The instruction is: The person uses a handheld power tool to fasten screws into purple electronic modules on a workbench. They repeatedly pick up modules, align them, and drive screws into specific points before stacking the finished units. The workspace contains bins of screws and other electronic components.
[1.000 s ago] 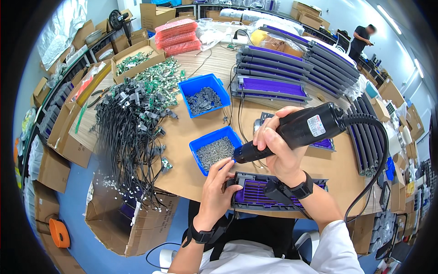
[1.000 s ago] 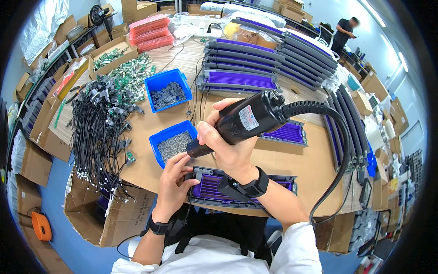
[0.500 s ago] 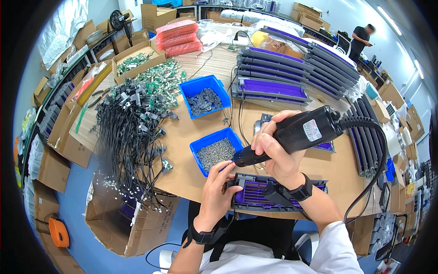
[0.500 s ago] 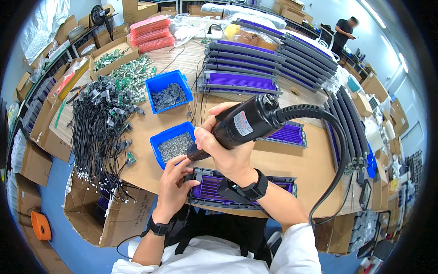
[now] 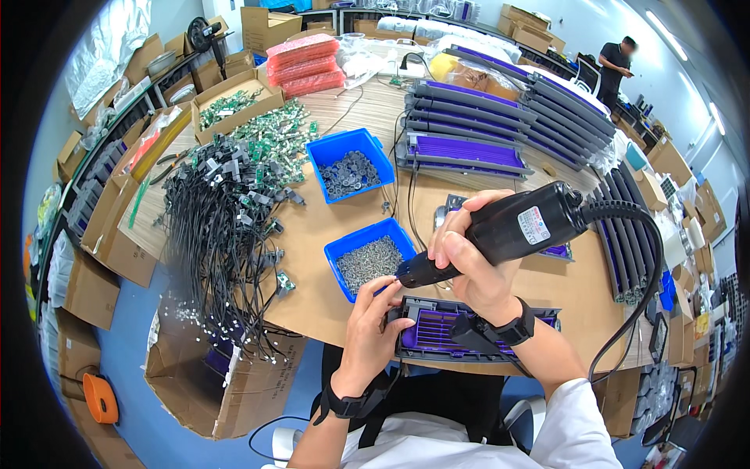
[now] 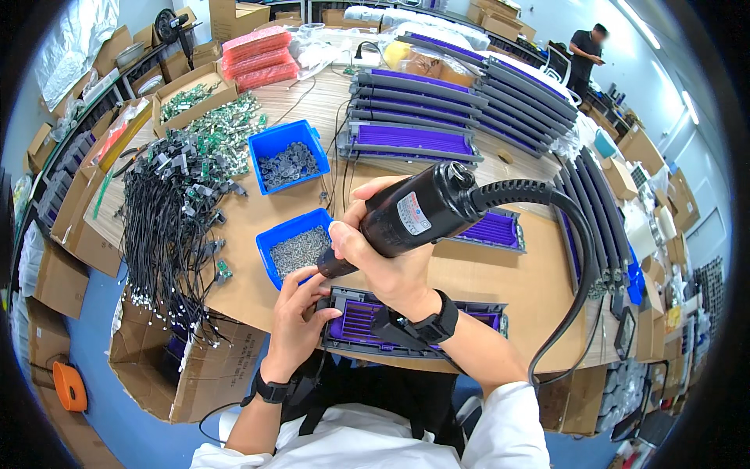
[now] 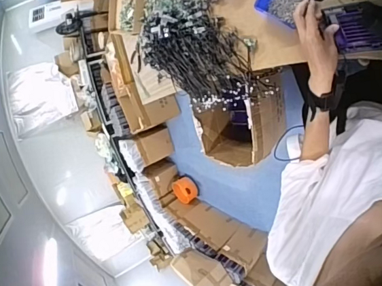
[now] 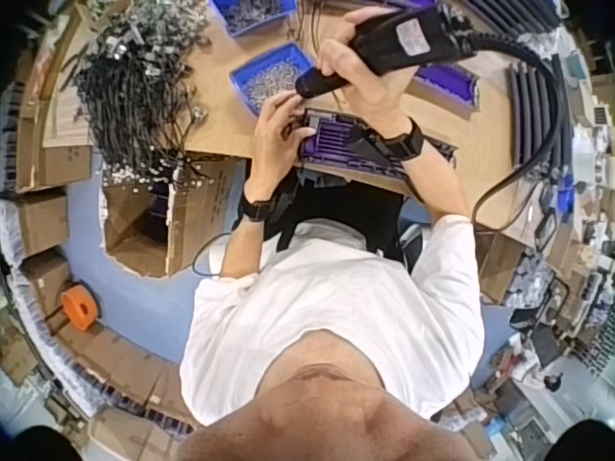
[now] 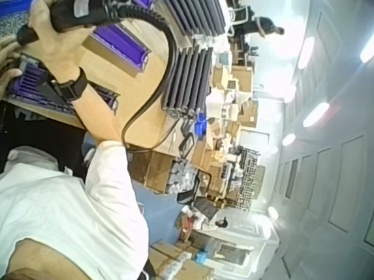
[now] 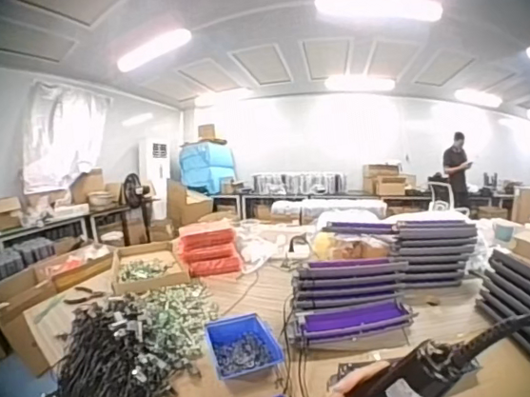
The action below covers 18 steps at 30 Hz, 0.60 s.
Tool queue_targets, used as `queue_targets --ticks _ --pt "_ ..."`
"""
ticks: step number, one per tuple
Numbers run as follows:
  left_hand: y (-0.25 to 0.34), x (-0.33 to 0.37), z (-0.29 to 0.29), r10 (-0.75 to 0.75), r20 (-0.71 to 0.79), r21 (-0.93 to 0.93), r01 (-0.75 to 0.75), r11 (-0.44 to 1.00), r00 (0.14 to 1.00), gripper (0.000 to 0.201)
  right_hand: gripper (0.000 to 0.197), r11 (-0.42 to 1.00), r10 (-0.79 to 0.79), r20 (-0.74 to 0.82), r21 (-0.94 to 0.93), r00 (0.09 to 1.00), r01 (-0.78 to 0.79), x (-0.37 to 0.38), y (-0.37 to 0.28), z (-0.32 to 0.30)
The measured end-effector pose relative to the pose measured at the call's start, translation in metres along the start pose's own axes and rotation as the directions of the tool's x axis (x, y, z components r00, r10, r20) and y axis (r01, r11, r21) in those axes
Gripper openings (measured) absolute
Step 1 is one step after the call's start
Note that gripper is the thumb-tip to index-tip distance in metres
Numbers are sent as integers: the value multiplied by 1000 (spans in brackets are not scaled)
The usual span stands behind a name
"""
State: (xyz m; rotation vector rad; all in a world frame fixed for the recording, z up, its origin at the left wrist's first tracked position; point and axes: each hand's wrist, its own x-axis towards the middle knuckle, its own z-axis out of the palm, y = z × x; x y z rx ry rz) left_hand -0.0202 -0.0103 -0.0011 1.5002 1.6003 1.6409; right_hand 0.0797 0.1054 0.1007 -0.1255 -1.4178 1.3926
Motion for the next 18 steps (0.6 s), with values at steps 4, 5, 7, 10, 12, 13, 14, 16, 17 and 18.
queue_targets --ticks 4,5,7,10,12,13,14,16,17,18 --pt "-1 0 0 15 -11 9 -15 1000 1000 59 36 1000 16 -3 -23 1000 -16 1 -2 2" --pt "-1 -1 0 16 -14 8 -16 1000 1000 58 36 999 19 -4 -32 1000 -19 1 -3 2" --pt "1 0 0 5 -8 13 -5 1000 1000 58 36 998 26 -4 -49 1000 -26 1 -4 3" --pt "1 0 0 1 1 17 -1 1000 1000 56 39 998 7 28 65 1000 -8 2 1 -3" --pt "1 0 -1 1 7 20 -2 1000 1000 54 39 997 -22 43 68 999 19 4 2 -4" --pt "1 1 -1 3 13 20 -3 1000 1000 54 39 997 -37 51 70 998 33 5 2 -4" --pt "1 1 -1 3 16 19 -3 1000 1000 53 39 997 -38 47 68 998 34 6 1 -4" --pt "2 1 -1 1 9 -6 -1 1000 1000 52 39 997 -40 39 63 998 38 7 -2 -4" --pt "3 2 -1 0 5 -20 0 1000 1000 51 39 997 -37 49 68 998 34 7 -4 -5" --pt "4 2 -1 4 9 -5 -4 1000 1000 49 39 997 -35 60 73 998 31 8 -7 -6"
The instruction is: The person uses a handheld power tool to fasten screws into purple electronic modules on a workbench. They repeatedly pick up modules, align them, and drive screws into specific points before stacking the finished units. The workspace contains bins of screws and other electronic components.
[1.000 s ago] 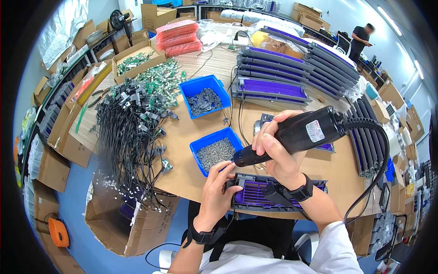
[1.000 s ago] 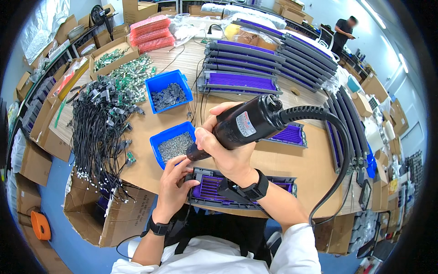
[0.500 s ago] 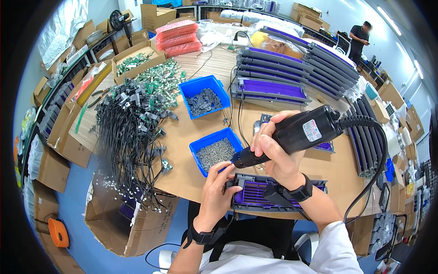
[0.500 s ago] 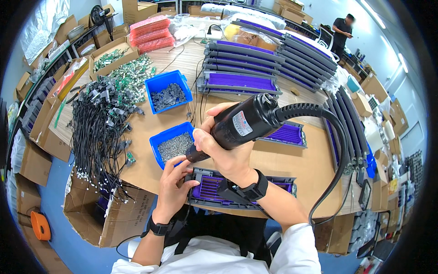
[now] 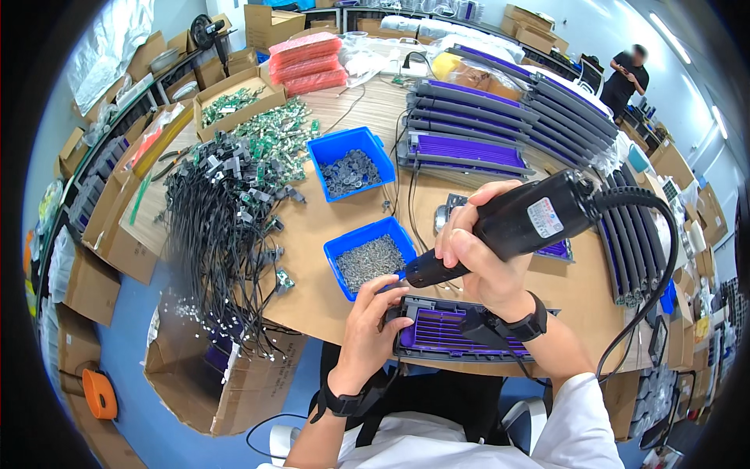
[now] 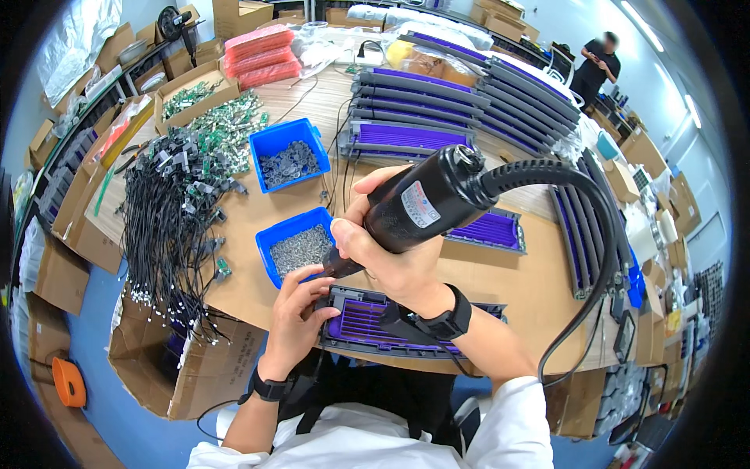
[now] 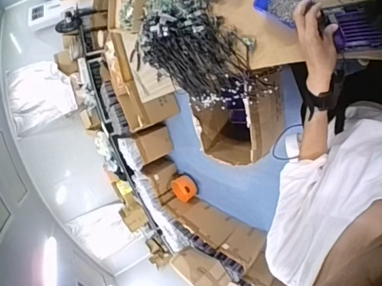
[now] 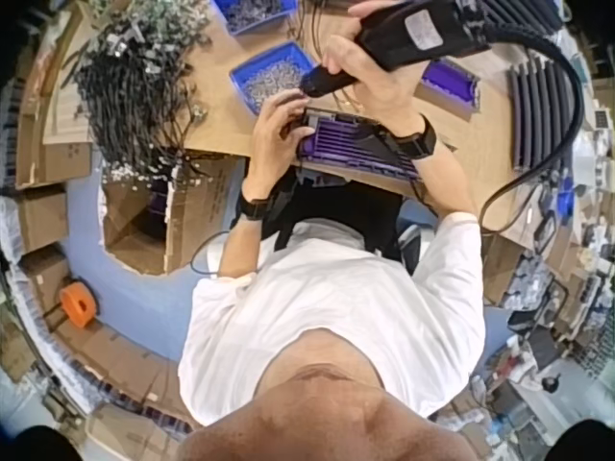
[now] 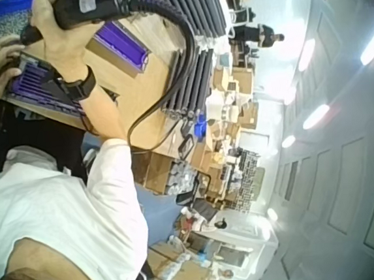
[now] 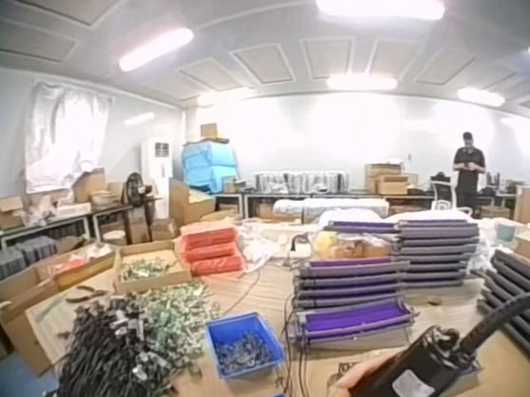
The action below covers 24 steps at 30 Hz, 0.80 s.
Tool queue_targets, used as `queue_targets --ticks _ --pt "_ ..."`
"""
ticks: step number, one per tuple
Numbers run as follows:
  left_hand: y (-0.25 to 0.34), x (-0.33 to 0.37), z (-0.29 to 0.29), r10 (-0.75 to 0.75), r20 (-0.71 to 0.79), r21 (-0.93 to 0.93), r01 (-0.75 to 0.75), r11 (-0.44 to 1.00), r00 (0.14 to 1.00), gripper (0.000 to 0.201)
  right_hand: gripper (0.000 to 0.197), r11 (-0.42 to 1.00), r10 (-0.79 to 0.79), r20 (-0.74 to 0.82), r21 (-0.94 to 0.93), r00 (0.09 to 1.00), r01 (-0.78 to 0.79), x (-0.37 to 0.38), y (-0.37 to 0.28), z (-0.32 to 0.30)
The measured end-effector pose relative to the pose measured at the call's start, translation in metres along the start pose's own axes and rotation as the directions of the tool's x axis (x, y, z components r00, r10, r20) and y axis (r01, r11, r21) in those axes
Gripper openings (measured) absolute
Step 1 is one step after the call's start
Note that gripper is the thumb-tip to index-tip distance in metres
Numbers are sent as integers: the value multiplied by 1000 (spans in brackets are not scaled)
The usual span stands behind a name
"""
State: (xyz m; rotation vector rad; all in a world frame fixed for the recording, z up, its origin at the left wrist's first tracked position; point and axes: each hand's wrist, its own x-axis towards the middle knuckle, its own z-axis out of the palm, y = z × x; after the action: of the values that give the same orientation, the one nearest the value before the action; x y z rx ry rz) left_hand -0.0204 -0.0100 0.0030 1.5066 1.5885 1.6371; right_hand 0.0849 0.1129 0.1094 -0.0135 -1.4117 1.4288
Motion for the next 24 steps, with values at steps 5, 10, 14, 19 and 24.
queue_targets --ticks 5,10,14,19,24 --pt "6 0 -2 16 -10 64 -15 998 1000 38 40 991 87 42 -103 995 -82 -1 -23 -6" --pt "2 -1 0 -14 -18 28 14 1000 1000 33 38 952 125 105 -294 987 -90 -13 -31 -13" --pt "-1 0 2 -24 -17 -6 24 1000 1000 31 36 960 186 95 -232 978 -160 -19 -36 -9" --pt "2 2 3 -41 -10 3 41 999 999 31 36 965 197 92 -195 976 -176 -22 -36 -12" --pt "3 1 2 -43 -13 26 44 999 999 32 34 956 186 93 -248 978 -158 -22 -33 -11"
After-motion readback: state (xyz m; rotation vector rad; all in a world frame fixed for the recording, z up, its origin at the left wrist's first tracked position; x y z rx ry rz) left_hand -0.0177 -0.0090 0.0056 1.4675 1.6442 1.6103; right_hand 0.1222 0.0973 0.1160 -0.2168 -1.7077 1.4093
